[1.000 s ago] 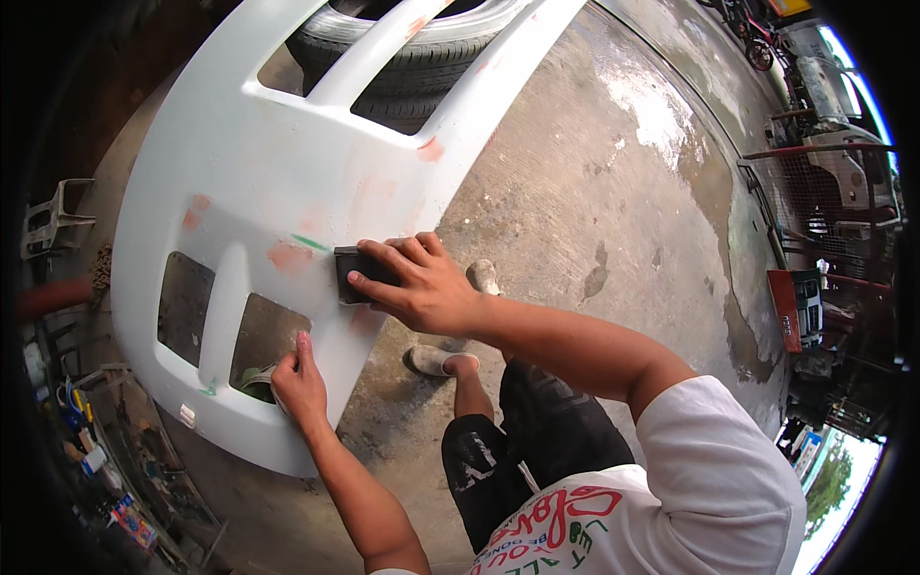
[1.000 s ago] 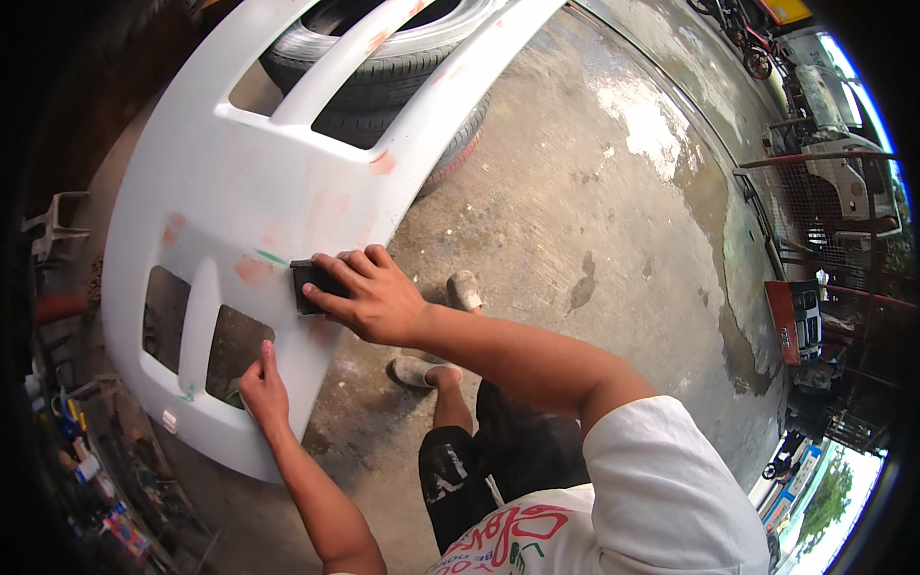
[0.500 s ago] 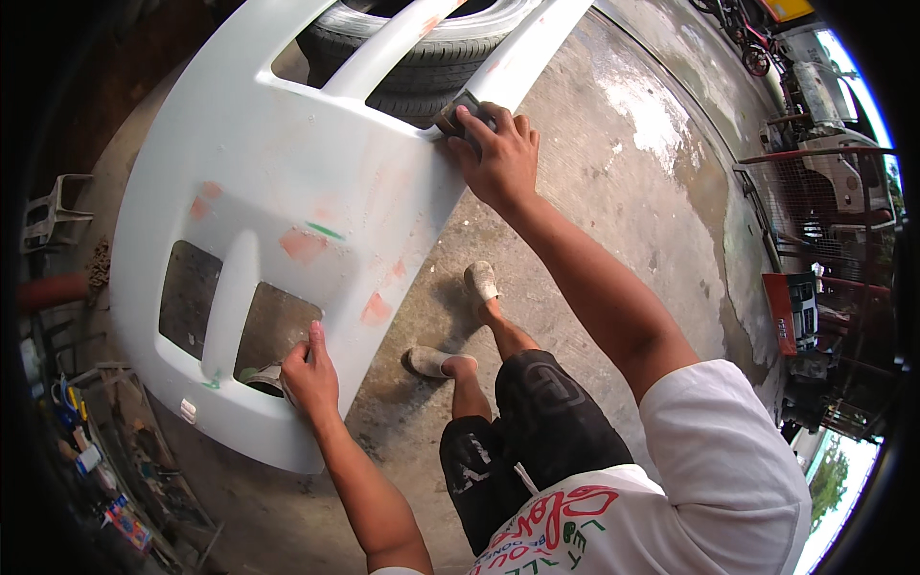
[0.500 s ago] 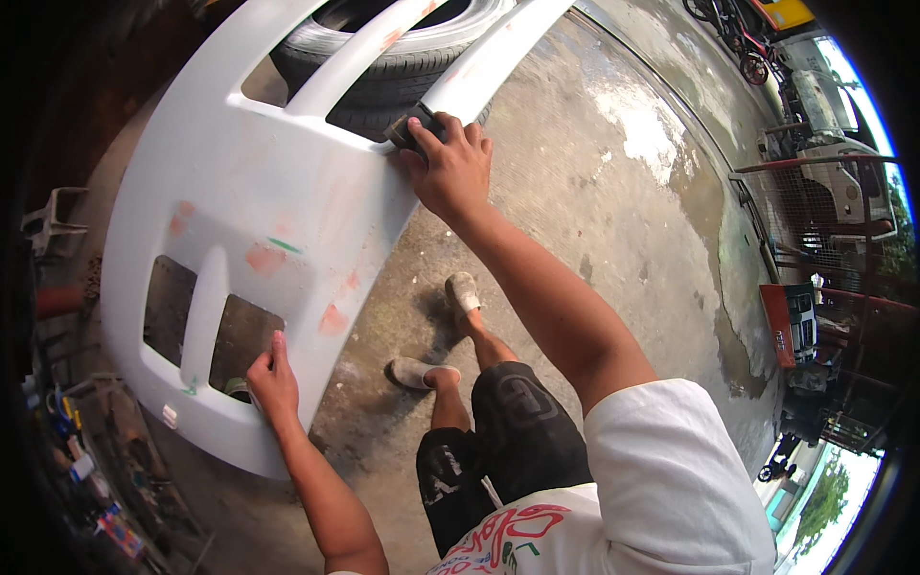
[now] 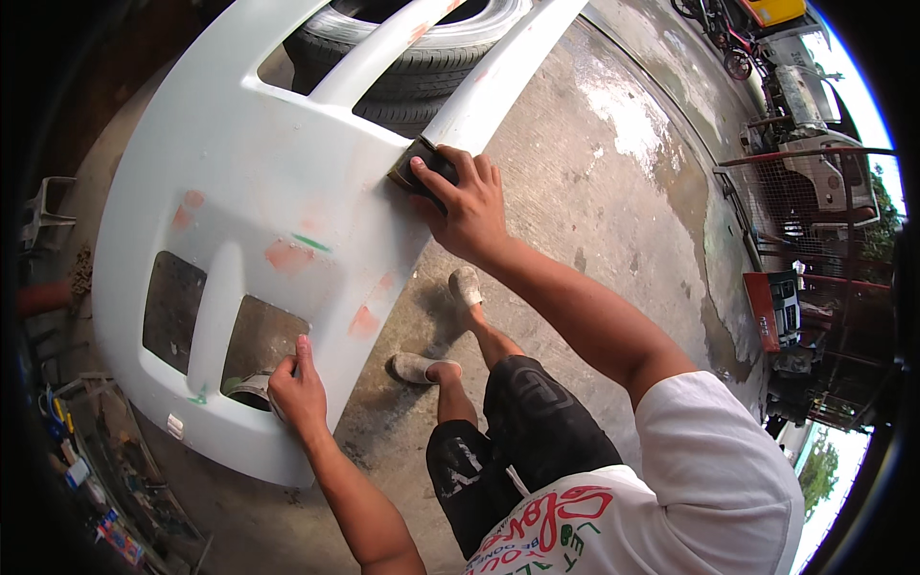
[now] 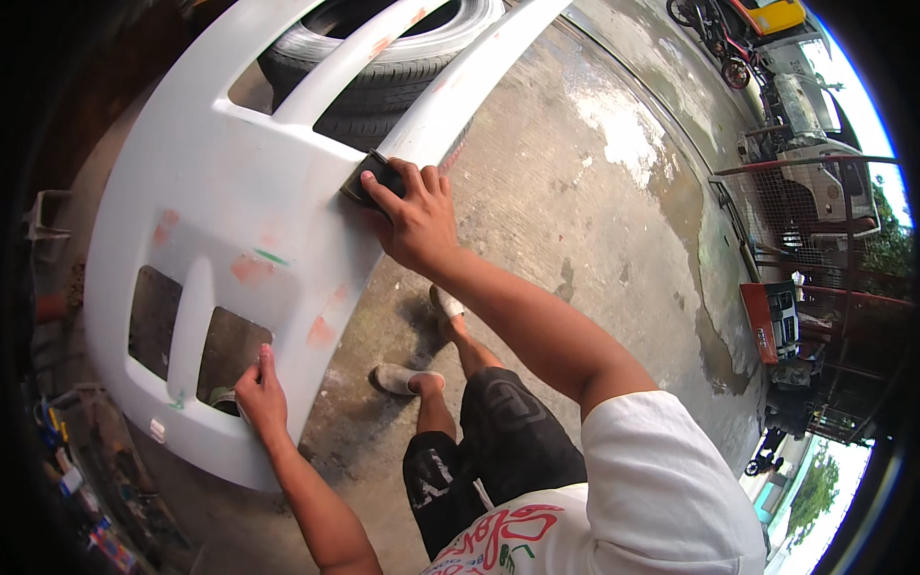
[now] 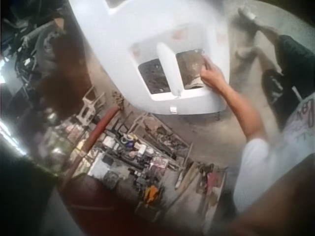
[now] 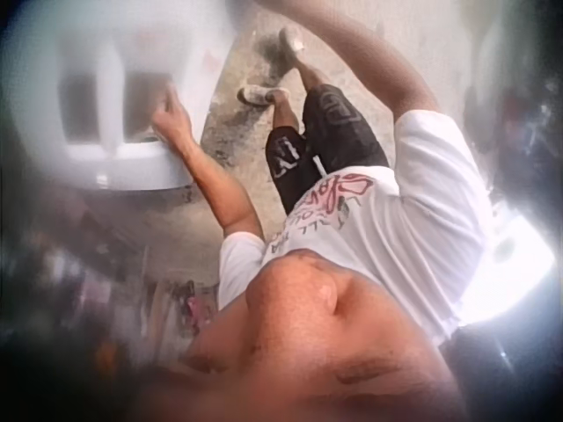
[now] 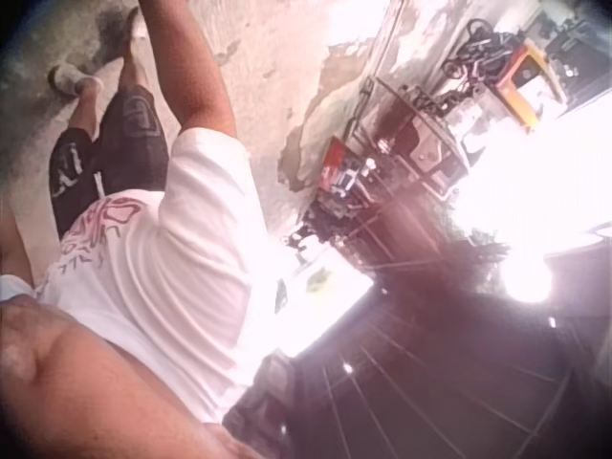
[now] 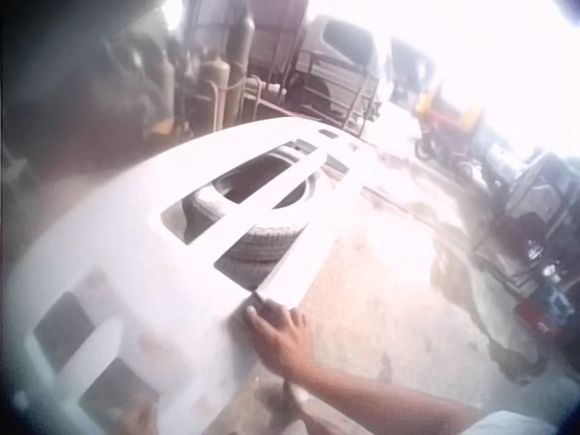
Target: The person walks to a white car bumper, picks up a sanding block, and sands the surface. They repeatedly dip the block into a bucket of water and continue sanding different areas of the bumper.
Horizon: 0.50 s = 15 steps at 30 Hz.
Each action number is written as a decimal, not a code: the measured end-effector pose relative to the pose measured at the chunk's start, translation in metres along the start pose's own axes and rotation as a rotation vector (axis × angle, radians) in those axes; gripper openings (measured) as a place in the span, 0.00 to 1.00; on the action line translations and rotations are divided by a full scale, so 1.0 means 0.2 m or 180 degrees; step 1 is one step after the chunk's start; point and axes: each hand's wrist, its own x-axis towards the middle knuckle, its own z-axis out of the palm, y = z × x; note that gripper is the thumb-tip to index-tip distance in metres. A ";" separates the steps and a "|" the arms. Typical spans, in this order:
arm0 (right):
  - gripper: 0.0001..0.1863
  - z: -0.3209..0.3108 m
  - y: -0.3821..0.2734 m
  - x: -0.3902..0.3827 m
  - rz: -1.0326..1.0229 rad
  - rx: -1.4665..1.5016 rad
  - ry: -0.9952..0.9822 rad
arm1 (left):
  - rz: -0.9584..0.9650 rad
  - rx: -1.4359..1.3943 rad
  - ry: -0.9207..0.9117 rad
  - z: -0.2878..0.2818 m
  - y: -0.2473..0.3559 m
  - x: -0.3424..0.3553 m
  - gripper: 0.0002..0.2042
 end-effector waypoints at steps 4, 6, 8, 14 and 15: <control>0.21 -0.04 0.26 0.33 0.0987 -0.0693 0.0250 | -0.0085 0.0211 -0.0230 0.03 0.07 -0.02 0.30; 0.20 0.05 0.01 0.20 0.1020 -0.0504 0.0295 | -0.0133 0.0185 -0.0192 0.03 0.05 0.00 0.30; 0.20 0.04 -0.16 0.04 0.0555 -0.0274 0.0260 | -0.0131 -0.0021 -0.0031 -0.01 -0.01 0.00 0.30; 0.20 0.02 0.16 0.26 0.1204 -0.0578 0.0511 | -0.0040 0.0174 -0.0245 0.02 0.05 -0.01 0.29; 0.21 0.06 0.02 0.20 0.1251 -0.0496 0.0506 | -0.0080 0.0226 -0.0174 0.02 0.01 0.00 0.29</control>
